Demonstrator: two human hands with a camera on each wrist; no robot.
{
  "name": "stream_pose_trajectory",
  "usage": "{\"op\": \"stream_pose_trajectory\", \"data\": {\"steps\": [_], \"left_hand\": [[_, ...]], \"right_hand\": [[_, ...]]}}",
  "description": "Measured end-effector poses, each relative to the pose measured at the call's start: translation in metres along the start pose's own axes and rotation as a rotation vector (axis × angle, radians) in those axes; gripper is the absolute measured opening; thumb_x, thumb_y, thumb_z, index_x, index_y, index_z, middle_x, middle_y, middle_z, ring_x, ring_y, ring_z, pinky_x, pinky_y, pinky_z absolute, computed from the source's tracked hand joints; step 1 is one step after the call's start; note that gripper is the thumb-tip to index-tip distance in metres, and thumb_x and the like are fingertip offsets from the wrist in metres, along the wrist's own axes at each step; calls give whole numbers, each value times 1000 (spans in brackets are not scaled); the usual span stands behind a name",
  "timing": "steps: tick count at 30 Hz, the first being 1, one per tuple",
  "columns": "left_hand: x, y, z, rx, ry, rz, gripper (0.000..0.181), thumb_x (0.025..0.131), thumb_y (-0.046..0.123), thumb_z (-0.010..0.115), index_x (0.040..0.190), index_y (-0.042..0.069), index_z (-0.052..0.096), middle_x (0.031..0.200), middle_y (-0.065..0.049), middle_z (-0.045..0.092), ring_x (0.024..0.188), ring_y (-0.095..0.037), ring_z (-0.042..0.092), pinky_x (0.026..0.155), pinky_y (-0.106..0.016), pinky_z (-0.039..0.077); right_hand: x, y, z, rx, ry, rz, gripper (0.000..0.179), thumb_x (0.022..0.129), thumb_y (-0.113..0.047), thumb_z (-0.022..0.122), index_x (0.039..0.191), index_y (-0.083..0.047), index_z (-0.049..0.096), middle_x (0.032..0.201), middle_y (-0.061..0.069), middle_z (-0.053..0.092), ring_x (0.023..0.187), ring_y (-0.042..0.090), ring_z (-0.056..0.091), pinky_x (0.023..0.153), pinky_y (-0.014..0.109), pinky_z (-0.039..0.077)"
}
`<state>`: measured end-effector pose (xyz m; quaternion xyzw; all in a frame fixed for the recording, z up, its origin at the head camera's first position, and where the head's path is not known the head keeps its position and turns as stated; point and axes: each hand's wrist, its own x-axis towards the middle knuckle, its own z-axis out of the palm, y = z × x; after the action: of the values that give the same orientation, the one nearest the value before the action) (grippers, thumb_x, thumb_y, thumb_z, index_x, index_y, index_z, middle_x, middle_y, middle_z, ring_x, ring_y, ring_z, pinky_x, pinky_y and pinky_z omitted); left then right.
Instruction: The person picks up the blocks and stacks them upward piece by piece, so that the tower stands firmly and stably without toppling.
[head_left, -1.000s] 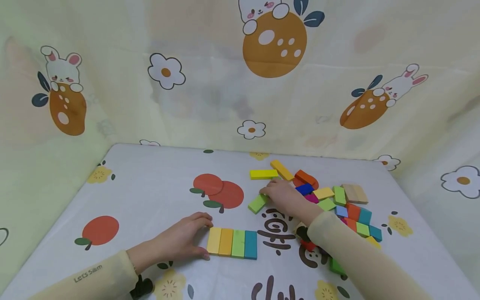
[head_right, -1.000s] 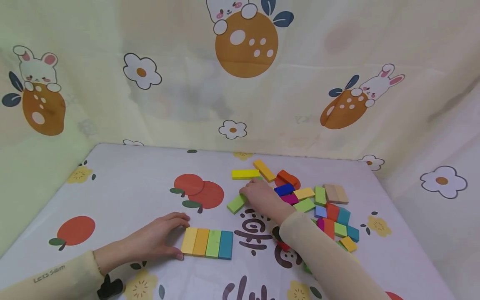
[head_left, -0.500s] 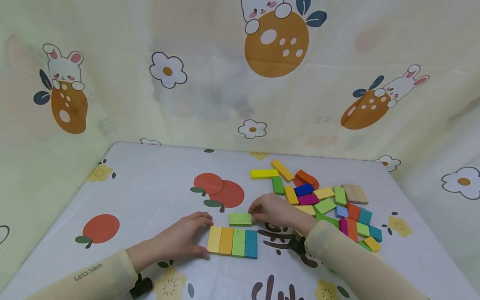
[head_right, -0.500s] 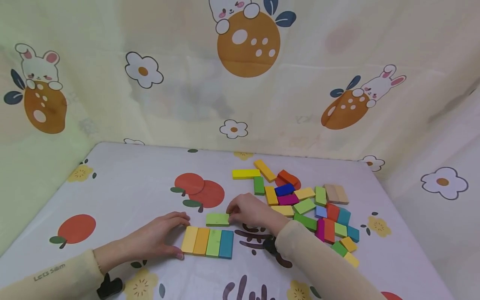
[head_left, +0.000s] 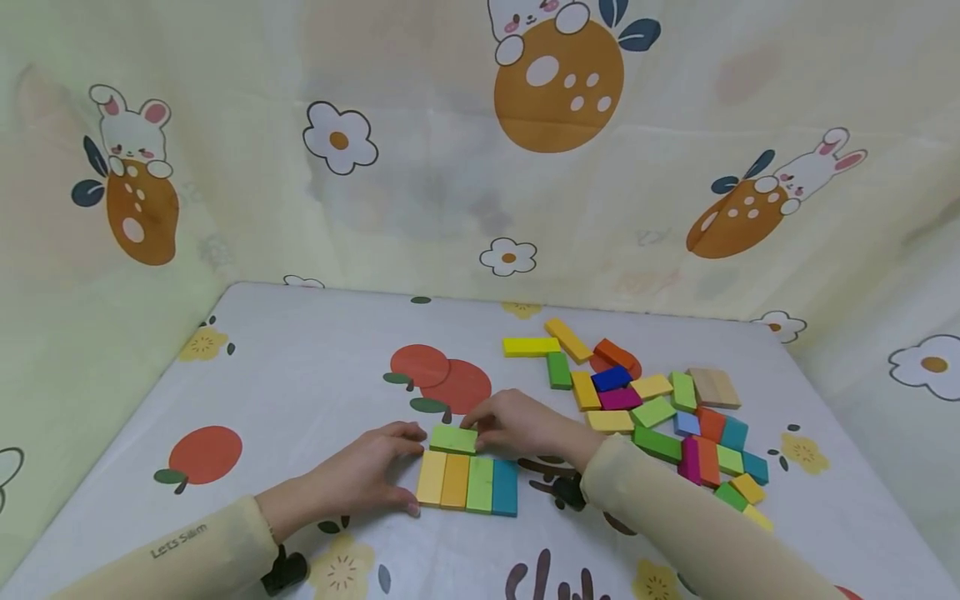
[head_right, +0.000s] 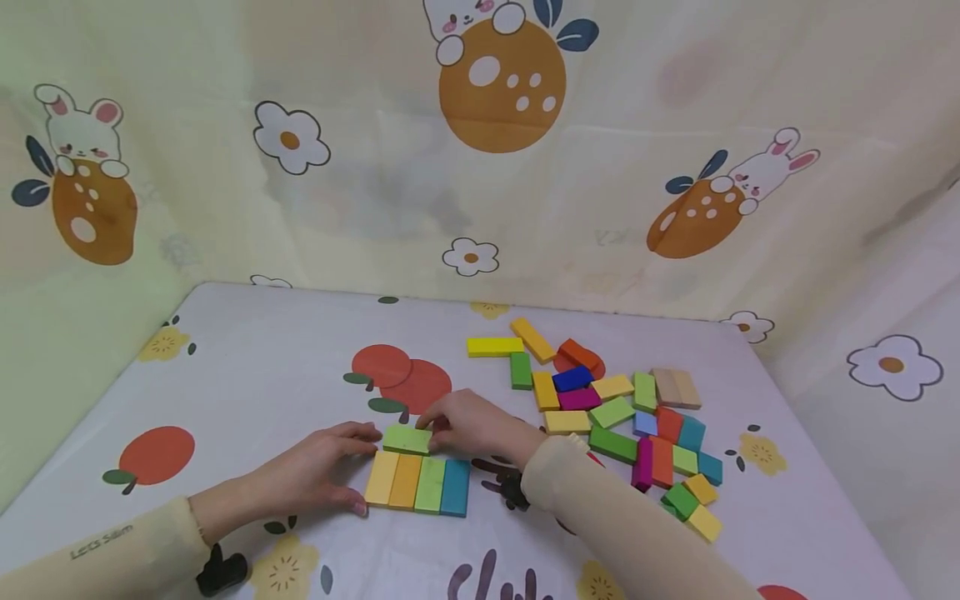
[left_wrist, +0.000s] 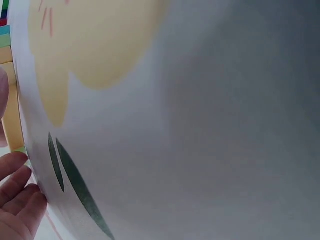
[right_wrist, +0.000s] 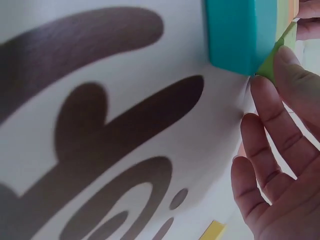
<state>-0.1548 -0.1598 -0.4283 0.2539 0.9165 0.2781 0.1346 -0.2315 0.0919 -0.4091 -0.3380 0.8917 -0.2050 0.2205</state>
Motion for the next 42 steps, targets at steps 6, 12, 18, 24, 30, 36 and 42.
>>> {"op": "stream_pose_trajectory", "data": {"steps": [6, 12, 18, 24, 30, 36, 42], "left_hand": [[0, 3, -2, 2, 3, 11, 69, 73, 30, 93, 127, -4, 68, 141, -17, 59, 134, -35, 54, 114, -51, 45], [1, 3, -1, -2, -1, -5, 68, 72, 29, 94, 128, -2, 69, 140, -17, 59, 134, -36, 54, 114, -52, 45], [2, 3, 0, -3, -5, -21, 67, 71, 30, 94, 126, -2, 70, 141, -17, 59, 135, -36, 53, 114, -52, 45], [2, 4, -1, 16, 3, -25, 67, 70, 31, 95, 124, -2, 70, 142, -18, 58, 133, -36, 54, 114, -51, 45], [5, 6, -5, 50, 39, -32, 91, 63, 36, 98, 133, -6, 59, 141, -19, 57, 131, -36, 55, 114, -50, 46], [9, 12, -6, 58, -38, -60, 114, 65, 44, 96, 152, -1, 39, 153, -18, 47, 145, -36, 42, 119, -52, 41], [8, 14, -8, 94, -68, -35, 99, 71, 42, 92, 149, 0, 46, 151, -16, 47, 142, -35, 41, 117, -52, 43]], "right_hand": [[2, -3, 1, 4, -14, 8, 31, 94, -17, 75, 124, -14, 74, 97, -6, 70, 92, 13, 57, 84, 28, 54], [4, -5, 1, 12, -27, 14, 30, 94, -16, 74, 125, -16, 74, 100, -5, 72, 95, 13, 57, 86, 29, 54], [5, -5, 1, 17, -28, 17, 31, 94, -16, 74, 125, -17, 74, 102, -5, 72, 96, 13, 58, 88, 29, 54], [6, -4, 2, 8, -33, 5, 32, 94, -16, 74, 126, -17, 74, 105, -4, 73, 96, 13, 58, 89, 29, 54], [5, -3, 1, 17, -33, 11, 34, 95, -16, 73, 129, -16, 72, 102, -4, 72, 95, 12, 58, 88, 28, 55], [4, -2, 1, 20, -28, 16, 33, 96, -15, 72, 128, -15, 72, 107, -3, 73, 97, 13, 59, 92, 31, 56], [3, -3, 0, 16, -31, 4, 33, 96, -16, 71, 129, -15, 72, 110, -1, 74, 98, 13, 59, 93, 32, 55]]}}
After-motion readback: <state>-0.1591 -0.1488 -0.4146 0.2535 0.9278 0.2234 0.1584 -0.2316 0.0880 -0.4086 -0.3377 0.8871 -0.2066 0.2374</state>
